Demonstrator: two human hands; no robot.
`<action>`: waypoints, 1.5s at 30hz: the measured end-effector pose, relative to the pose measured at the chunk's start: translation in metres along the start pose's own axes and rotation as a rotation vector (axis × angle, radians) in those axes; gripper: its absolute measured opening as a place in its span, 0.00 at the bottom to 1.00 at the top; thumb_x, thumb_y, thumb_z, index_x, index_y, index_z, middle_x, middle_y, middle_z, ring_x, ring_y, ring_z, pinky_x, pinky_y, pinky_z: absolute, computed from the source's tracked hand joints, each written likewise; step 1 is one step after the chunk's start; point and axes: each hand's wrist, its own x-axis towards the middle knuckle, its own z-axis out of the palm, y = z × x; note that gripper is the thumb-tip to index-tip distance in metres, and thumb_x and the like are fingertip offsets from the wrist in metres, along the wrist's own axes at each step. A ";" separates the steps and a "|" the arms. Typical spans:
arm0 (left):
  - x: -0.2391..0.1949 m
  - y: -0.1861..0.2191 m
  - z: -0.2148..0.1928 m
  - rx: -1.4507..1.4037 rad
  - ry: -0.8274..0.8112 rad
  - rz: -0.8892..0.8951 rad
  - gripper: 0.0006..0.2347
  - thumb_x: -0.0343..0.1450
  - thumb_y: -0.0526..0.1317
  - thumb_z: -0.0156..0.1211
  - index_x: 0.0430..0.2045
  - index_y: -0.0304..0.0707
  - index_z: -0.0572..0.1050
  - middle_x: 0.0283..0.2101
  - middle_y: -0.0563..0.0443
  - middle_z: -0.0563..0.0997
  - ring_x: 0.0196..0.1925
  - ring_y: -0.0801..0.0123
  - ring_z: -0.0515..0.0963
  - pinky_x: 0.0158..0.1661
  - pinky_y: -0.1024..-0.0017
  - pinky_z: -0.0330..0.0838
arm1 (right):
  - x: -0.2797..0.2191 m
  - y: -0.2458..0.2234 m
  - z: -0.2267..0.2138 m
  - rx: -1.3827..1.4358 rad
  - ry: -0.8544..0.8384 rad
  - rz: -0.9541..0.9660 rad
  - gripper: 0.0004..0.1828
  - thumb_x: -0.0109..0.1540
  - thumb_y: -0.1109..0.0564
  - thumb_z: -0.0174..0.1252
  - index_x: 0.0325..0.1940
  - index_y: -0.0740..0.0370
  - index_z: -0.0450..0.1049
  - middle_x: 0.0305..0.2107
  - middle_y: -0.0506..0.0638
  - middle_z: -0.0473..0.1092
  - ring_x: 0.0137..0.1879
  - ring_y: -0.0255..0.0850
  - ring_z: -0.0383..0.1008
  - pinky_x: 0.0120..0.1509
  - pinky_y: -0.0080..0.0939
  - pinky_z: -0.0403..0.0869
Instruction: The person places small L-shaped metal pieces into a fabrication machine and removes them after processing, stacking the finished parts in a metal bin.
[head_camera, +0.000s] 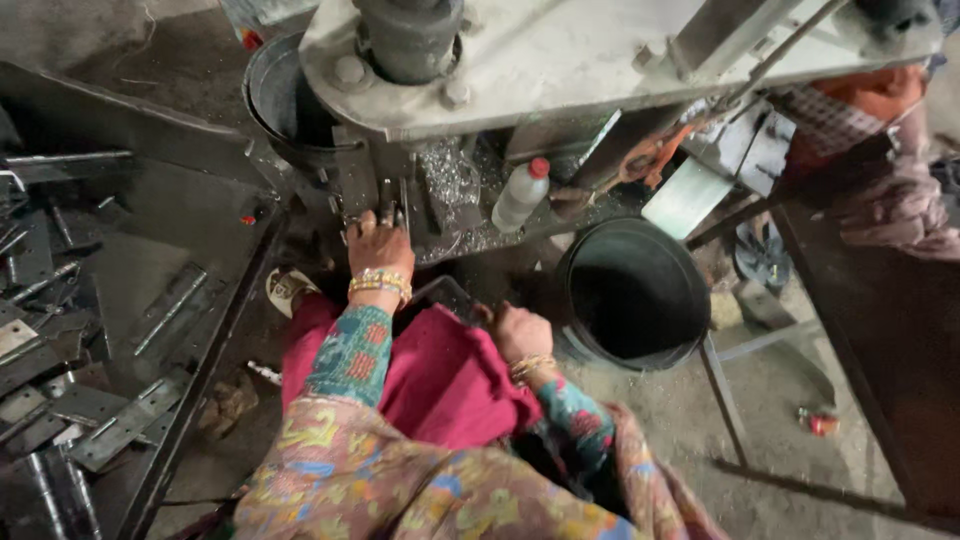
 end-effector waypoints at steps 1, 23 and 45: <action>0.002 -0.002 -0.001 -0.042 -0.006 -0.019 0.13 0.71 0.41 0.51 0.43 0.49 0.83 0.59 0.53 0.77 0.67 0.56 0.63 0.63 0.46 0.54 | 0.003 0.003 0.000 0.057 -0.016 0.012 0.43 0.65 0.23 0.39 0.27 0.62 0.80 0.28 0.65 0.77 0.37 0.62 0.79 0.43 0.59 0.76; 0.047 0.002 0.026 0.167 0.200 0.036 0.11 0.70 0.40 0.53 0.33 0.42 0.85 0.50 0.53 0.83 0.62 0.60 0.69 0.55 0.55 0.60 | 0.031 -0.029 -0.048 -0.041 -0.100 -0.033 0.39 0.68 0.24 0.43 0.32 0.60 0.80 0.31 0.63 0.77 0.41 0.59 0.79 0.46 0.57 0.76; 0.106 -0.025 0.026 0.208 0.123 0.020 0.11 0.72 0.40 0.51 0.34 0.49 0.85 0.46 0.55 0.85 0.62 0.63 0.70 0.56 0.55 0.59 | 0.005 -0.018 -0.030 0.002 0.268 -0.261 0.30 0.65 0.32 0.50 0.25 0.58 0.75 0.18 0.59 0.74 0.25 0.58 0.76 0.28 0.59 0.73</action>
